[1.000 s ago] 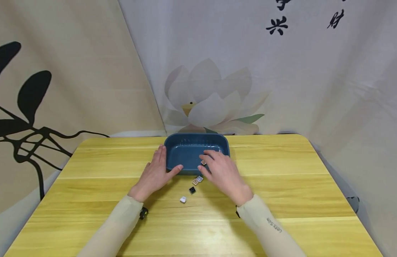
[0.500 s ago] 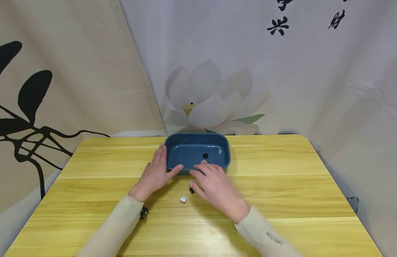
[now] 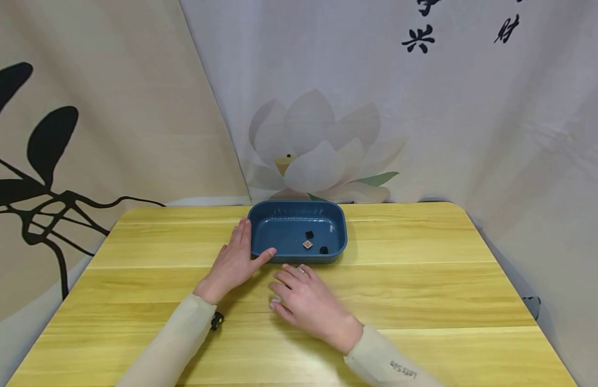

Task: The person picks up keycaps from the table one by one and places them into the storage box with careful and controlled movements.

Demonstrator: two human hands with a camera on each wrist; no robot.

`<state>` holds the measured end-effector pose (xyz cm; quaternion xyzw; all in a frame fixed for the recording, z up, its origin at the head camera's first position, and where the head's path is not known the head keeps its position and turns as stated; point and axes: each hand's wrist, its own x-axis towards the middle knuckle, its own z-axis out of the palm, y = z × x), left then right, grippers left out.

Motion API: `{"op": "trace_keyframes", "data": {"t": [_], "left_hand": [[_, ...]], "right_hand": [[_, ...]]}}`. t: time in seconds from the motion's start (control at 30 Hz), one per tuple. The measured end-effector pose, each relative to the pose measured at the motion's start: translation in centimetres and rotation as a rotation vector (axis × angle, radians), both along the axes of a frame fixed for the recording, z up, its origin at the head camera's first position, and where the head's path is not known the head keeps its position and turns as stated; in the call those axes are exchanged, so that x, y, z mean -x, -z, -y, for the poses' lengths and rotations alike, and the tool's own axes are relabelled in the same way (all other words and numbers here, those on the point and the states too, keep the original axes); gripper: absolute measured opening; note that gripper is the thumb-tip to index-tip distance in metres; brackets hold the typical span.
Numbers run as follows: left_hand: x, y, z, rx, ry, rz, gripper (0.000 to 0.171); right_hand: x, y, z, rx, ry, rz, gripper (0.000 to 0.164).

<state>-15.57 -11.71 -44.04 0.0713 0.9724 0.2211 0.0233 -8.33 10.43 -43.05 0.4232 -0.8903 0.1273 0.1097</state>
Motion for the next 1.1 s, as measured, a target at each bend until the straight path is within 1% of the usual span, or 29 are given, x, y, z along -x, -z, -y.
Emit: {"op": "trace_keyframes", "data": {"t": [0.1, 0.27, 0.4, 0.53, 0.6, 0.7, 0.87, 1.1], "left_hand": [[0.0, 0.0, 0.0, 0.002, -0.006, 0.007, 0.113], [-0.1, -0.1, -0.1, -0.005, -0.013, 0.015, 0.113], [-0.1, -0.1, -0.1, -0.008, -0.016, 0.025, 0.112], [-0.2, -0.2, -0.1, -0.014, -0.013, 0.013, 0.112], [-0.2, -0.2, -0.1, -0.021, -0.009, 0.003, 0.112], [-0.2, -0.2, -0.1, -0.017, -0.006, -0.002, 0.114], [-0.3, -0.2, -0.1, -0.015, -0.004, -0.003, 0.114], [-0.2, -0.2, 0.0, -0.012, 0.001, 0.003, 0.114]], "right_hand": [[-0.2, 0.3, 0.4, -0.055, -0.022, -0.012, 0.037], [-0.4, 0.5, 0.9, -0.147, -0.059, -0.053, 0.044], [-0.5, 0.6, 1.2, -0.19, -0.099, -0.049, 0.045], [-0.5, 0.6, 1.5, -0.216, -0.114, -0.01, 0.041], [-0.6, 0.6, 1.6, -0.223, -0.112, -0.006, 0.04], [-0.6, 0.6, 1.7, -0.226, -0.111, -0.027, 0.036], [-0.6, 0.7, 1.7, -0.234, -0.112, -0.055, 0.026], [-0.5, 0.6, 1.8, -0.271, -0.1, -0.045, 0.022]]}}
